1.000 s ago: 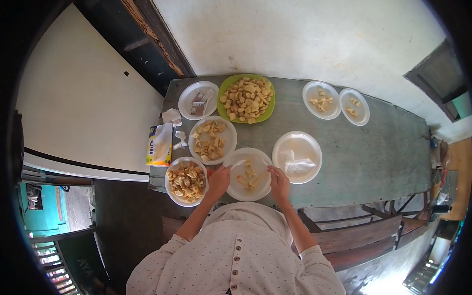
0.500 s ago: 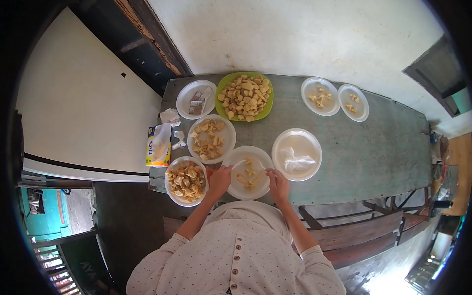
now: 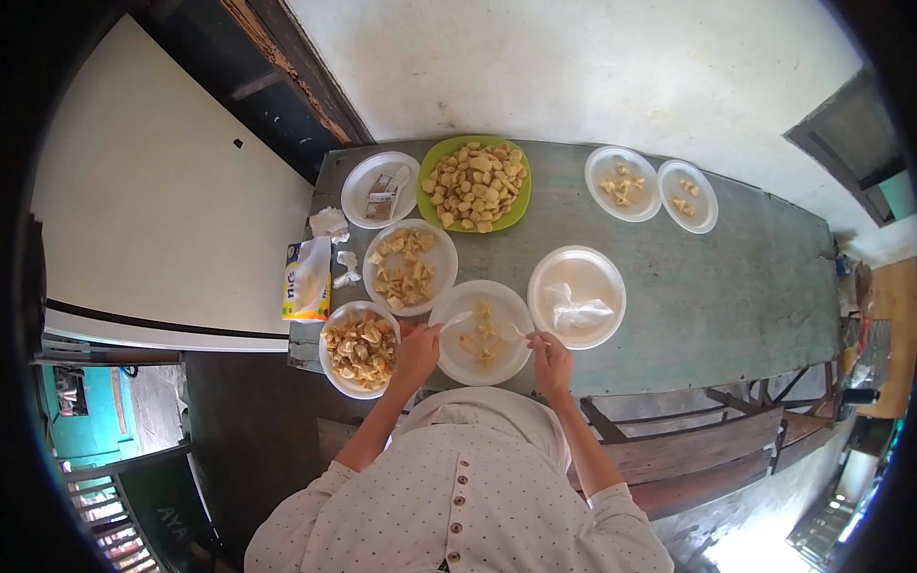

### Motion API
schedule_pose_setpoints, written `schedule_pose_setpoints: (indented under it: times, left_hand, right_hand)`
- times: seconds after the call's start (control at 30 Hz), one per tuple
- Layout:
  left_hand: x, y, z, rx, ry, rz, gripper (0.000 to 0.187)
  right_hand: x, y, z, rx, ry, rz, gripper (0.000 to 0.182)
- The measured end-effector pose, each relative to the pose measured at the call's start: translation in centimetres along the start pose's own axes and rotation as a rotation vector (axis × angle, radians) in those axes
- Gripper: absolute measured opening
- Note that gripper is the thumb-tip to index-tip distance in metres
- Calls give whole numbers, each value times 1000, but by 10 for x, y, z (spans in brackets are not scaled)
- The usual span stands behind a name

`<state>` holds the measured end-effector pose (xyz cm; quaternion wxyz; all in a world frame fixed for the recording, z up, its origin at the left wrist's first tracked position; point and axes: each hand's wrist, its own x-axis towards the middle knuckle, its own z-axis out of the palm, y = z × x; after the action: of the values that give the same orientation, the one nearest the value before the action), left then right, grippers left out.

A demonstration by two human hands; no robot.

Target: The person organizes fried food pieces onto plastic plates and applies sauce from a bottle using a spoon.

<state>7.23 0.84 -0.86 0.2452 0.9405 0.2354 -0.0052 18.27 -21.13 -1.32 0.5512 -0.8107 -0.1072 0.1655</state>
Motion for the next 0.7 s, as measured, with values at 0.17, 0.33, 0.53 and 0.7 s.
schedule_pose_setpoints:
  times: [0.17, 0.33, 0.53, 0.7]
  left_hand:
    - [-8, 4, 1, 21, -151, -20, 24]
    - [-8, 6, 10, 21, -189, -22, 26]
    - [-8, 6, 7, 27, -170, -33, 25]
    - [-15, 4, 2, 35, -194, -27, 22]
  right_hand:
    - [-3, 9, 1, 8, 2, -41, 23]
    - [-4, 3, 3, -12, -16, -15, 23]
    - [-4, 4, 3, -36, -12, -46, 23]
    - [-6, 3, -3, -57, -23, -13, 22]
